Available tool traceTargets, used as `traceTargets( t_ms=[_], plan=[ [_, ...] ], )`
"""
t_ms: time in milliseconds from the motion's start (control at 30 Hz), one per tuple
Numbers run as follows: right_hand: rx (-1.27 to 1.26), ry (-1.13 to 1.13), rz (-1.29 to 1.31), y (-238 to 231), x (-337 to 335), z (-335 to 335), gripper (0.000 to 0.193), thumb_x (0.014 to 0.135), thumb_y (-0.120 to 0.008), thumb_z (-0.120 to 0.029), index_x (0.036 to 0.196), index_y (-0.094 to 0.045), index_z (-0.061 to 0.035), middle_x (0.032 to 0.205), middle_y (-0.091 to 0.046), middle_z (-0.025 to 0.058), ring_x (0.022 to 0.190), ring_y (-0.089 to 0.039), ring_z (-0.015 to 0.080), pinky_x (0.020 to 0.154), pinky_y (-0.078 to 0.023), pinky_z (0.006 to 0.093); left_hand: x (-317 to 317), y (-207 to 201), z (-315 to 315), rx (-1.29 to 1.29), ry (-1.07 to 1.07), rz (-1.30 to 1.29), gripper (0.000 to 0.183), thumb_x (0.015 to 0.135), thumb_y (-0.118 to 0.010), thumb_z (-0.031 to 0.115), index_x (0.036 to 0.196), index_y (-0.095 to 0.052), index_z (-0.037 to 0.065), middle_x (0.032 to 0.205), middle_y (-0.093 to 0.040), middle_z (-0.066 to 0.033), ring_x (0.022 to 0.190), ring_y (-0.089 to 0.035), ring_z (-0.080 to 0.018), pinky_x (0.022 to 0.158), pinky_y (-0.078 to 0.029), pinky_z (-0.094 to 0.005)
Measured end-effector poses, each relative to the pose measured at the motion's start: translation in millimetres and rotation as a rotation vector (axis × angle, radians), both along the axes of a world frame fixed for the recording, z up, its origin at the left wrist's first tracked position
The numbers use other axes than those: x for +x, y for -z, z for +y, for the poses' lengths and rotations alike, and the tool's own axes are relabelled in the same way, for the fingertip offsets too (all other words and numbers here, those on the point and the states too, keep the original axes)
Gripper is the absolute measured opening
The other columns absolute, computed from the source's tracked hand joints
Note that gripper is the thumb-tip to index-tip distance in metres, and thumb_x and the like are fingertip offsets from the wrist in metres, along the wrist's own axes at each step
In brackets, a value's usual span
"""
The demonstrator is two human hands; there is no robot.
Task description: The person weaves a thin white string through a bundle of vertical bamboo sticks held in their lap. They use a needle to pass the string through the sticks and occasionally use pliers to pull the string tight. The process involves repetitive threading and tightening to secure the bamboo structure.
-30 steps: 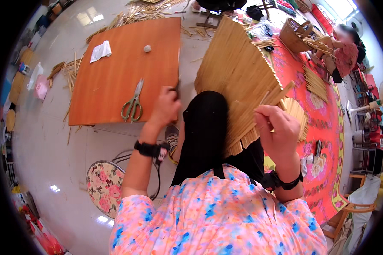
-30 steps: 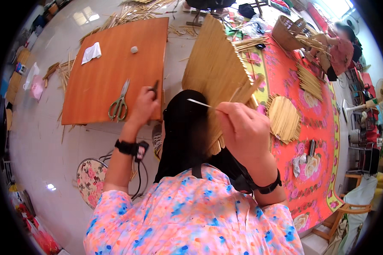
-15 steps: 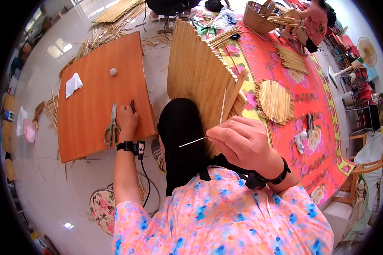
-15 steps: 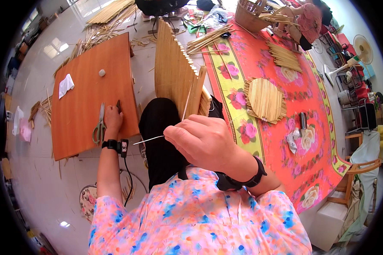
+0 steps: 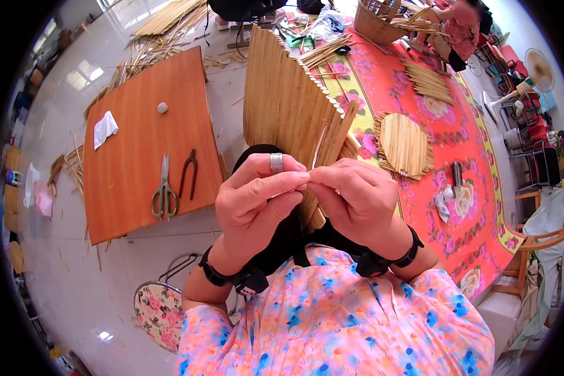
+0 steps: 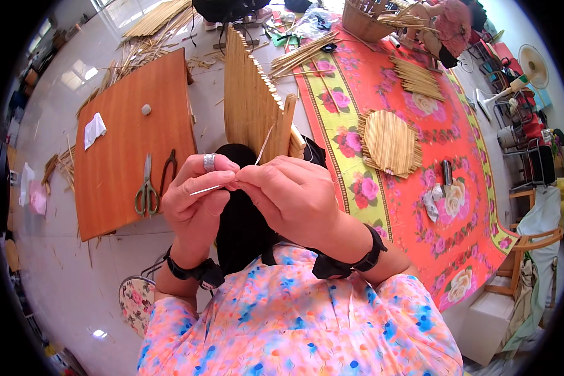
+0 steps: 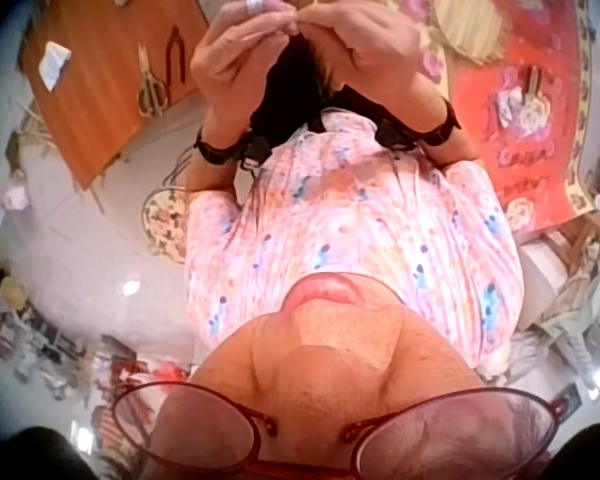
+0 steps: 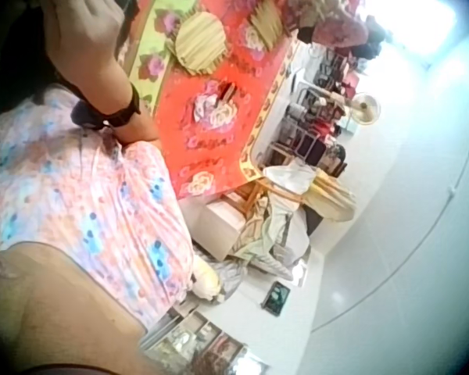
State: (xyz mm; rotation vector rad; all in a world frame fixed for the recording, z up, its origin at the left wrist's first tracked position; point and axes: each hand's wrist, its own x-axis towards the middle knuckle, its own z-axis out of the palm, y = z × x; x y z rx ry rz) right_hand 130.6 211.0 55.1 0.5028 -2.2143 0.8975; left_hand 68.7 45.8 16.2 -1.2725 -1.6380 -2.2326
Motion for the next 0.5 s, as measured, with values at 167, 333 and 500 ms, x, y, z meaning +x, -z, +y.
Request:
traceTargets(
  t_ms=[167,333,500],
  plan=[
    [0.027,-0.010,-0.036,2.9,1.9,6.3,0.021,0.075,-0.074,0.001,0.094,-0.066,-0.0032,0.081,-0.067,0.0091,0.066,-0.066,0.0235,0.054,-0.052,0.0309,-1.5,3.2,9.2,0.016,-0.055,-0.034,0.013,0.086,-0.067,-0.002,0.099,-0.066,-0.001,0.103,-0.063,-0.0138,0.086,-0.064,-0.0178,0.074,-0.053,-0.0260],
    [-0.012,0.121,0.118,8.3,3.3,20.0,0.021,0.074,-0.071,0.005,0.093,-0.066,-0.0022,0.082,-0.067,0.0098,0.068,-0.067,0.0227,0.057,-0.054,0.0284,-13.9,2.4,-21.7,0.118,0.304,-0.552,0.008,0.098,-0.049,0.005,0.098,-0.056,0.002,0.078,-0.064,-0.0109,0.064,-0.061,-0.0151,0.058,-0.051,-0.0260],
    [-0.001,0.307,0.121,14.5,10.3,48.7,0.016,0.077,-0.071,0.003,0.091,-0.066,-0.0033,0.083,-0.069,0.0094,0.062,-0.065,0.0201,0.053,-0.052,0.0270,-49.1,15.0,-125.3,-0.029,-0.174,-0.475,0.011,0.099,-0.053,0.013,0.102,-0.054,0.002,0.078,-0.051,-0.0031,0.061,-0.050,-0.0090,0.052,-0.045,-0.0226]
  ],
)
